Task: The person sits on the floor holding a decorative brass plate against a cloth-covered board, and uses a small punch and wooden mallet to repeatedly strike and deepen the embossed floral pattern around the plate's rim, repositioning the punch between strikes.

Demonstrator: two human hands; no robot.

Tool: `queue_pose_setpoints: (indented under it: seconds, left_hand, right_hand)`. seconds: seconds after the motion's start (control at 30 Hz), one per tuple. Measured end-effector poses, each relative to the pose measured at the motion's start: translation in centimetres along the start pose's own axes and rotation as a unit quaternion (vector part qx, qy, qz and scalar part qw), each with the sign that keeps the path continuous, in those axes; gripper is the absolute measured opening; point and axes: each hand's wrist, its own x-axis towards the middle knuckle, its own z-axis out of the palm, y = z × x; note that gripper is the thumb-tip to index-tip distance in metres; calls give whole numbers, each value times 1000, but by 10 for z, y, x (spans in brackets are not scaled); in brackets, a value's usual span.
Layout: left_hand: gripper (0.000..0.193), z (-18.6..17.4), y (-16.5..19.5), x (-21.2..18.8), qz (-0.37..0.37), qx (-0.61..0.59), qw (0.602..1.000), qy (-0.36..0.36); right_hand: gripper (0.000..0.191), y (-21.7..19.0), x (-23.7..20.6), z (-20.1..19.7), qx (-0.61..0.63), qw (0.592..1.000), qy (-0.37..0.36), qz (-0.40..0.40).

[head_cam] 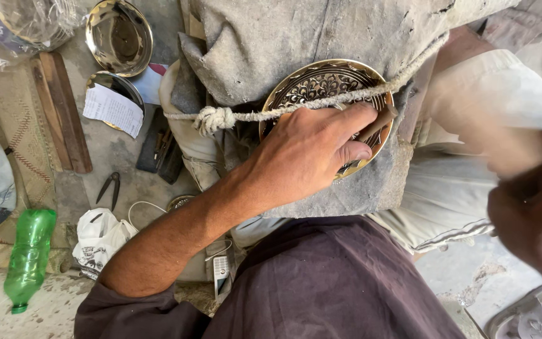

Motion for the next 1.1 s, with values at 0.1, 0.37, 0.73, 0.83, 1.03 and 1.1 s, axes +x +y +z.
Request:
queue_pose_setpoints:
  seconds: [0.1,0.37,0.73,0.83,1.03,1.1]
  left_hand:
    - [34,-2,1,-1,-3,-11,1000,-6]
    - [33,-5,0,-1,1,-9,1000,-29]
    - [28,-8,-3,2,-15,-3,997,-80]
    - [30,-10,-2,2,1,3,997,-83]
    - [22,-16,2,5,-4,25,992,-121]
    - [21,-18,1,4,12,31,993,-113]
  right_hand:
    - [22,-3,-5,3,6,1000,1,13]
    - [29,-17,-4,-4,-22,996,-29,83]
    - [24,-16,-17,9,21,999,16,32]
    - [22,-15,-23,15,32,998,18,52]
    - [25,-27,-18,16,29,998,31,44]
    - [43,-39,-17,14,93,957,-51,271]
